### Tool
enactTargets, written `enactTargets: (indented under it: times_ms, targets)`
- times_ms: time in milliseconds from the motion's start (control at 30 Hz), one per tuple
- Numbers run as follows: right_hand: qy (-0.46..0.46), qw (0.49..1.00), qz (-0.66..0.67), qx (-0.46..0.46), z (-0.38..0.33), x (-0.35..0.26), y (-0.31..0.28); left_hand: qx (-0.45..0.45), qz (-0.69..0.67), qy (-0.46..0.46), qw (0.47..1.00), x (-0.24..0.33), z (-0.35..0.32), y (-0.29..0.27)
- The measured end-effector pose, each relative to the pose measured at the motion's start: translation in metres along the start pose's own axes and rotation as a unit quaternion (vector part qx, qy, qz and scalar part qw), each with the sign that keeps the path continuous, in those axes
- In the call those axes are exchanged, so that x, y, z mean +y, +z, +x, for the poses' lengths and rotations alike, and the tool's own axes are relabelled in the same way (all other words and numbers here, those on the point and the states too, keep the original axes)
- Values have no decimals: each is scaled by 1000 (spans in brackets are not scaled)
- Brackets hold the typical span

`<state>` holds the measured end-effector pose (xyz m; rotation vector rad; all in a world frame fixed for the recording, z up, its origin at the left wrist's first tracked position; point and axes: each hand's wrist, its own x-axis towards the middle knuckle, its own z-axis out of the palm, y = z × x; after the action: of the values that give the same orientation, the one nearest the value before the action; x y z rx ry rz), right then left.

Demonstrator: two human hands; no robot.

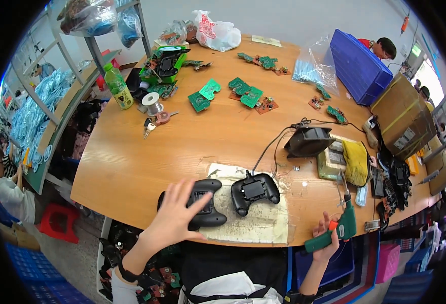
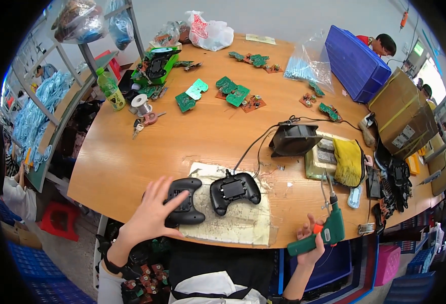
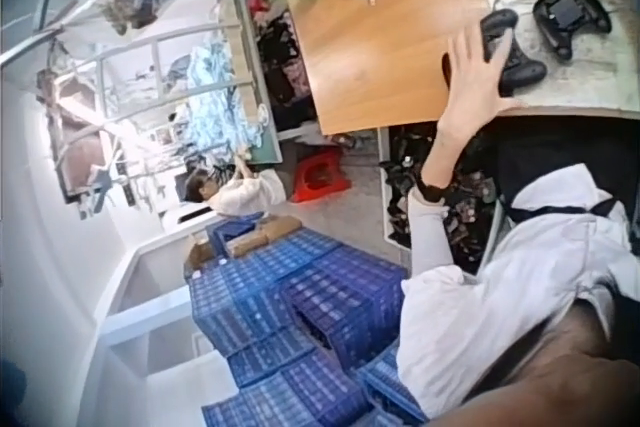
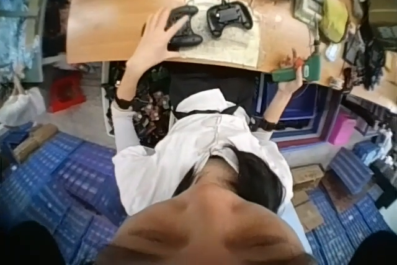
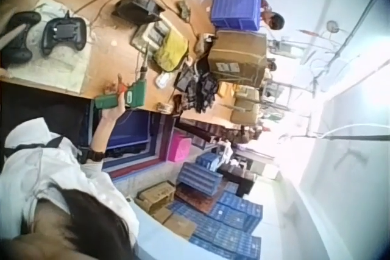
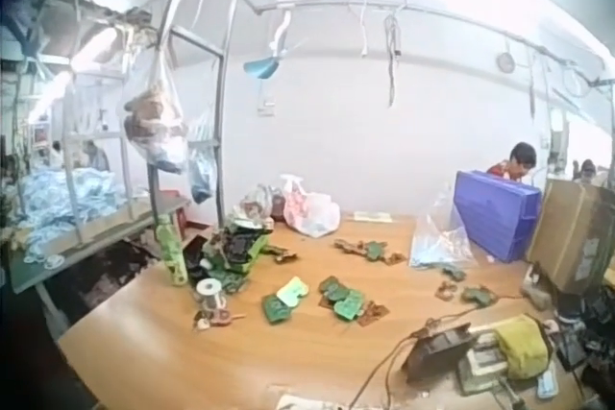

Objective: Soldering electronic components onto circuit boards and assembling them into controller housings.

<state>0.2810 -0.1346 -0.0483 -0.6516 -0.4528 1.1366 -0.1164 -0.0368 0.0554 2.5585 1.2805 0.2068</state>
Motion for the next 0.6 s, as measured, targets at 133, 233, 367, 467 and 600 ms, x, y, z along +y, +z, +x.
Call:
enactTargets:
  times_ms: [133, 233, 367, 467, 600]
  targets:
    - [18, 1000, 10, -1, 1, 9, 3, -45, 64, 91, 993, 5, 39, 20]
    - [10, 1000, 16, -12, -1, 6, 0, 7, 12, 131, 991, 24, 67, 49]
    - [7, 999, 36, -3, -5, 9, -2, 33, -57, 117, 991, 59, 65, 64]
    - [14, 999, 51, -5, -1, 13, -2, 20, -38, 130, 991, 82, 59, 78]
    - [6, 998, 65, -11, -4, 7, 1, 11, -178, 172, 969, 78, 63, 59]
